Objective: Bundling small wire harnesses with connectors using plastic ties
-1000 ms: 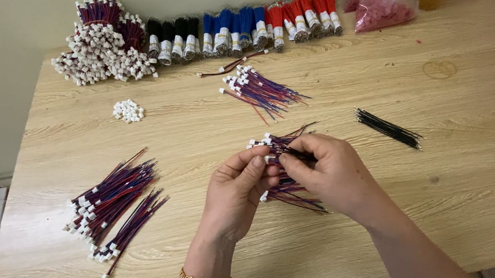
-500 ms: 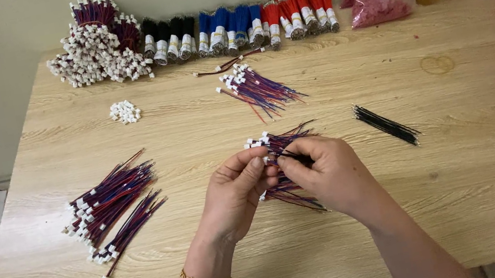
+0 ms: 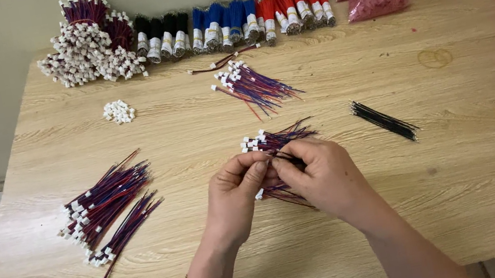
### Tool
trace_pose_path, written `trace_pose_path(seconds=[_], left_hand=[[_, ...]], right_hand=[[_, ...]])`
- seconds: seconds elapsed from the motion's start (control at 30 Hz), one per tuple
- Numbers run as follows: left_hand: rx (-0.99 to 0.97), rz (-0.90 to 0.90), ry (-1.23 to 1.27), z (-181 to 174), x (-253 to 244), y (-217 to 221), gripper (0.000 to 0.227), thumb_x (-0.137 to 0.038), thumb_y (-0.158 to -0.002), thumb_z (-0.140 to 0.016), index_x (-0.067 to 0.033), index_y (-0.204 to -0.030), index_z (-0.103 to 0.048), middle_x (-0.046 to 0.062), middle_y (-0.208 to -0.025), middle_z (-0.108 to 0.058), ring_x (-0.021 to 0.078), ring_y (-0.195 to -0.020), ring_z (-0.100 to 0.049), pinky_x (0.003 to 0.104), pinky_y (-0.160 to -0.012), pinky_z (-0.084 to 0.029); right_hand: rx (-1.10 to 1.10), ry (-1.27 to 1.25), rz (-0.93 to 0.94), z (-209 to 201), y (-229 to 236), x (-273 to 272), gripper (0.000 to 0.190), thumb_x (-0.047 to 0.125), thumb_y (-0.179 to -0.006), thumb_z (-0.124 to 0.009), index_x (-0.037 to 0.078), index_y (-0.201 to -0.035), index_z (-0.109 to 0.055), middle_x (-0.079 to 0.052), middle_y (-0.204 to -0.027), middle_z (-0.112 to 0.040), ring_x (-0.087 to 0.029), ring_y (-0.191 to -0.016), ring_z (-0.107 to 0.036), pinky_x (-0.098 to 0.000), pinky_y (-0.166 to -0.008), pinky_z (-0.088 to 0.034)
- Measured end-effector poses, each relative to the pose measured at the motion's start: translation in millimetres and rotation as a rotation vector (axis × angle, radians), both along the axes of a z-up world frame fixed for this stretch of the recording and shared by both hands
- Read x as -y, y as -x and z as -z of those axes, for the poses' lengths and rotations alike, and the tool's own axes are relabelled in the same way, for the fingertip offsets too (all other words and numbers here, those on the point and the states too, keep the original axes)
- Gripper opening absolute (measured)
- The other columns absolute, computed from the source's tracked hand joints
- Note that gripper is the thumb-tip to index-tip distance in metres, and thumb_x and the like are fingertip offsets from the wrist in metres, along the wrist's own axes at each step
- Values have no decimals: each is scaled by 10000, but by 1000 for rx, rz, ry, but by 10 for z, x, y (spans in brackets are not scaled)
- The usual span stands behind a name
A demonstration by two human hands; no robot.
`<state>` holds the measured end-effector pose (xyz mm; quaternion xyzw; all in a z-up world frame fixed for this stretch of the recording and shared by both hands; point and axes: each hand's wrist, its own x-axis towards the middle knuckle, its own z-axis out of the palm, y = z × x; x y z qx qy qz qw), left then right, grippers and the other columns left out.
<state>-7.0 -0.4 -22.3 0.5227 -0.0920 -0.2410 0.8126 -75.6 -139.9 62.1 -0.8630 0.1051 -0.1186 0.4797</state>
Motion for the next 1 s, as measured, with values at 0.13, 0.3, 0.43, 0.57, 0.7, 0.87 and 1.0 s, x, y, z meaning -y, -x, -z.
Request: trace_pose_path(seconds=[0.13, 0.3, 0.43, 0.57, 0.7, 0.87, 1.0], left_hand=[[31, -12, -22, 129, -34, 33, 153, -25, -922, -593, 40, -1035, -674, 134, -881, -689, 200, -794, -706, 342, -744, -627], [341, -55, -370, 138, -187, 98, 121, -45, -878, -665, -31, -968, -745, 118, -861, -715, 165, -810, -663, 330, -724, -577], [596, -77, -625, 23, -292, 101, 130, -126, -840, -709, -171, -939, -780, 23, -869, -718, 186, -844, -714, 297, -772, -563], [672, -98, -784, 118, -225, -126, 167, -138, -858, -694, -166, -1013, -749, 98, -1003, -665, 286, -835, -696, 397, -745, -556], [901, -112, -800, 222, -63, -542, 184, -169, -848, -716, -141, -1030, -722, 122, -907, -647, 368, -850, -660, 423, -744, -531], [1098, -3, -879, 155, 43, -525, 294, -290, -771, -788, -146, -1022, -736, 76, -914, -645, 284, -872, -637, 354, -789, -512], [1206, -29, -976, 190, 97, -493, 306, -313, -776, -782, -135, -1020, -734, 76, -889, -622, 266, -861, -619, 337, -782, -492]], right_hand=[[-23, 7, -24, 0, 32, -9, 143, 183, -864, -661, 71, -822, -739, -136, -710, -714, -250, -737, -695, -343, -660, -531], [-80, -86, -1, 105, 48, 116, 203, 158, -908, -624, -7, -960, -731, -230, -770, -714, -350, -744, -709, -424, -705, -534], [-59, -95, 237, 189, 188, 363, 207, 249, -927, -650, 80, -984, -756, -142, -691, -709, -184, -641, -639, -351, -632, -529], [125, -211, 246, 309, 156, 568, 186, 142, -979, -578, 30, -1086, -682, -108, -734, -689, -147, -604, -638, -249, -601, -507], [162, -301, 192, 472, 115, 658, 228, 126, -986, -548, 1, -1174, -579, -145, -736, -666, -148, -486, -593, -227, -484, -433], [153, -395, 217, 656, 158, 707, 144, 137, -997, -543, 12, -1066, -562, -137, -748, -669, -138, -483, -607, -201, -467, -437], [129, -409, 205, 670, 126, 705, 136, 143, -997, -548, 17, -1037, -584, -144, -748, -667, -135, -476, -599, -196, -459, -424]])
